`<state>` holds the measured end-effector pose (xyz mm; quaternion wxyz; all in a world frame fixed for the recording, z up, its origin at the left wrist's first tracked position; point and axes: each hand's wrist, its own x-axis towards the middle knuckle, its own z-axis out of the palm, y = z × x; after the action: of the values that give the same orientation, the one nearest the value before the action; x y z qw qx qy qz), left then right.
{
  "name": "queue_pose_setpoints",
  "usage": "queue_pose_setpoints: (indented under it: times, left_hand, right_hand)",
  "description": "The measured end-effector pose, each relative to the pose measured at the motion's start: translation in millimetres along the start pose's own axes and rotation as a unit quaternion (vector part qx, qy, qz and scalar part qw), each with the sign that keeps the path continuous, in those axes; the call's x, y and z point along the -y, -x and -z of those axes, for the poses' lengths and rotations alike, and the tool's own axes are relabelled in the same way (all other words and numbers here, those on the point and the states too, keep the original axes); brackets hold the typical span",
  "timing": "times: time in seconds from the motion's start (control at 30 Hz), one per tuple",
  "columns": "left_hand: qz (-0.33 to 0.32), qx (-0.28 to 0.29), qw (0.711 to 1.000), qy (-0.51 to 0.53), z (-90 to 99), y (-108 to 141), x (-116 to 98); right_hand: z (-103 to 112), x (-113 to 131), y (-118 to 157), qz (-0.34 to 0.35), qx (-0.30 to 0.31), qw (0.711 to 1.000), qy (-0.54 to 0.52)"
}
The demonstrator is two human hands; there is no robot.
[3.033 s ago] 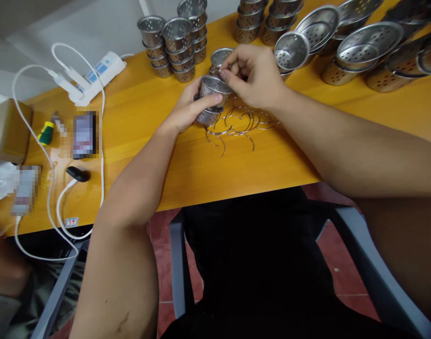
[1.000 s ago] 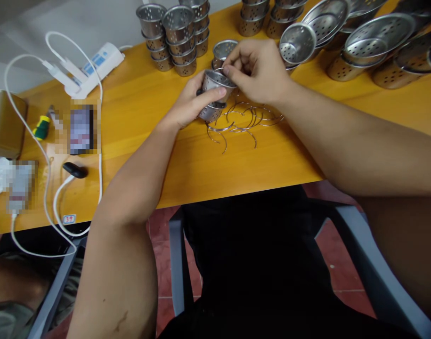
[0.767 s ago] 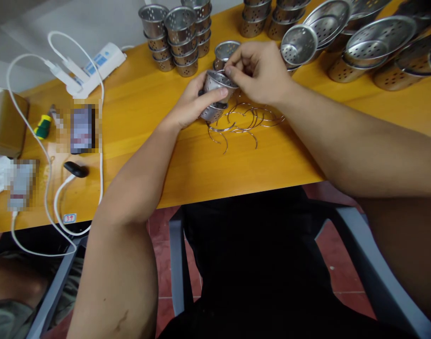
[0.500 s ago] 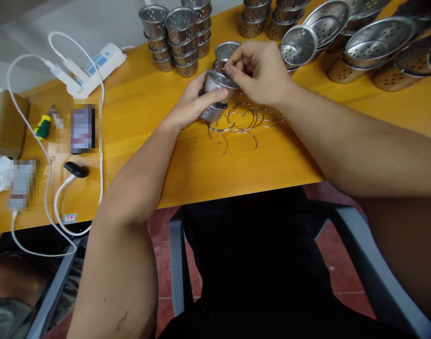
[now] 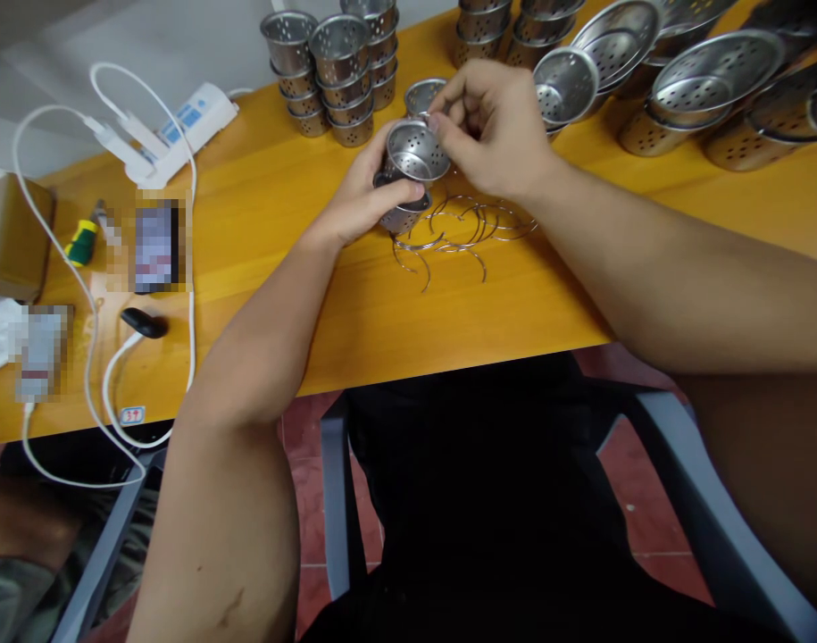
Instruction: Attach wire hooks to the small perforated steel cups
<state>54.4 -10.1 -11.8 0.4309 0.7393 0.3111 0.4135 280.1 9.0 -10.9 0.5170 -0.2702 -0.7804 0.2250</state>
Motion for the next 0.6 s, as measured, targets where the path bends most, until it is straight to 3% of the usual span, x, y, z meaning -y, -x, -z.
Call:
queue_pose_setpoints:
  times: [0.6]
  left_hand:
    - [0.040, -0.017, 0.999, -0.023, -1.4, 1.8, -2.9]
  right_hand:
    - [-0.5, 9.8, -1.7, 0.015, -0.038, 0.999, -0.001]
